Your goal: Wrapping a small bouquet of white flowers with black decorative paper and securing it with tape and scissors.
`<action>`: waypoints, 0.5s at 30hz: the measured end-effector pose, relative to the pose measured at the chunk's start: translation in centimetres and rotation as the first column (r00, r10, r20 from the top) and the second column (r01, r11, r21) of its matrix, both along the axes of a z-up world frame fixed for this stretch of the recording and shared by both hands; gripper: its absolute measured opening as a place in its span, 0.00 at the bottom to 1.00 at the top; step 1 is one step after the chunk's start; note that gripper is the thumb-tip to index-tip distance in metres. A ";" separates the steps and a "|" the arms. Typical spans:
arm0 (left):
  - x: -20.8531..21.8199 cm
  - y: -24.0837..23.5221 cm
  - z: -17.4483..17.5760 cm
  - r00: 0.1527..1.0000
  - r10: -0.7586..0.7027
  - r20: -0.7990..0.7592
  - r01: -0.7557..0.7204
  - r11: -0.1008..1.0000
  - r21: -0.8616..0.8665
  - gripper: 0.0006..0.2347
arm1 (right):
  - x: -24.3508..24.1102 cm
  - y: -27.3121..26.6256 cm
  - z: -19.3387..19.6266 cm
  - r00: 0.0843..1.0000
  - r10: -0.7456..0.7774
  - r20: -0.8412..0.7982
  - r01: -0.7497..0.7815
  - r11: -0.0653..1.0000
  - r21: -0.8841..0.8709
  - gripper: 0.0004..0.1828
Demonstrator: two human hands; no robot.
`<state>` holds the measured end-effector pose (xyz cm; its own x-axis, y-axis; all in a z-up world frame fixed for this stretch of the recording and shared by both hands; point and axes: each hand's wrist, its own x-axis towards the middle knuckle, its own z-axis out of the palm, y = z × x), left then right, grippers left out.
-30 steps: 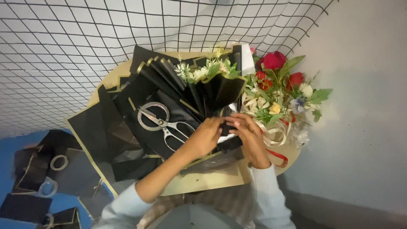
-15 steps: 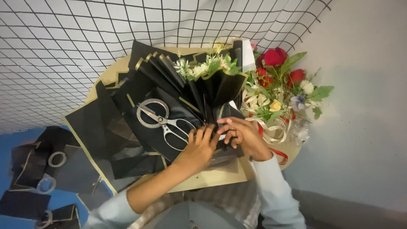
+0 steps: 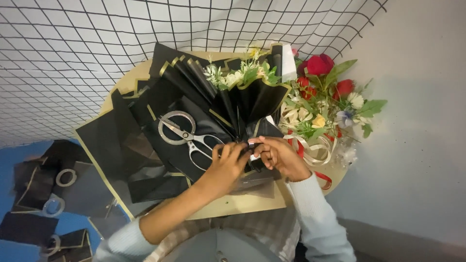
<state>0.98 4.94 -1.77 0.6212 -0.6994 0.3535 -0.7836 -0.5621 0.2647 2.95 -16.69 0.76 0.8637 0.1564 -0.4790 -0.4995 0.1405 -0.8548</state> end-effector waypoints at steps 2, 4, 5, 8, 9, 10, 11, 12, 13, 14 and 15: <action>1.0 -0.2 -0.3 0.999 0.046 0.016 -0.045 0.998 -0.053 0.17 | -0.1 0.1 0.2 1.000 -0.008 -0.005 0.008 1.000 0.005 0.27; 1.9 -0.4 -0.3 0.995 0.095 0.030 -0.092 0.990 -0.104 0.15 | -0.1 0.1 0.1 1.000 -0.013 -0.010 0.013 1.000 0.012 0.26; 2.3 -0.6 0.0 0.994 0.106 0.023 -0.102 0.987 -0.121 0.17 | 0.0 0.0 -0.1 1.000 -0.011 -0.006 0.011 1.000 0.019 0.26; 3.3 -1.2 0.2 0.995 0.104 0.010 -0.102 0.989 -0.106 0.19 | 0.1 -0.3 -0.8 1.000 -0.013 -0.009 0.014 0.999 0.030 0.25; 3.7 -1.5 0.2 0.996 0.092 0.005 -0.092 0.993 -0.075 0.20 | 0.2 -0.5 -1.0 1.000 -0.018 -0.014 0.018 0.999 0.034 0.23; 3.9 -1.7 0.1 0.996 0.091 0.008 -0.090 0.993 -0.075 0.20 | 0.2 -0.5 -0.8 1.000 -0.019 -0.012 0.020 0.999 0.034 0.23; 4.1 -1.8 -0.1 0.994 0.106 0.014 -0.106 0.994 -0.036 0.19 | 0.2 -0.4 -0.6 1.000 -0.018 -0.016 0.019 0.999 0.042 0.22; 4.3 -2.0 -0.2 0.992 0.121 0.022 -0.121 0.993 0.002 0.19 | 0.1 -0.4 -0.5 1.000 -0.017 -0.019 0.018 0.999 0.051 0.22; 4.4 -2.0 -0.3 0.993 0.119 0.021 -0.119 0.993 0.004 0.19 | 0.0 -0.3 -0.3 1.000 -0.020 -0.021 0.021 0.998 0.052 0.22; 4.5 -2.1 -0.3 0.992 0.121 0.039 -0.122 0.993 0.011 0.19 | 0.0 -0.2 -0.1 1.000 -0.018 -0.018 0.019 0.999 0.048 0.21; 4.5 -2.1 -0.4 0.991 0.125 0.055 -0.126 0.992 0.018 0.19 | -0.1 -0.1 0.1 1.000 -0.015 -0.016 0.016 0.999 0.043 0.21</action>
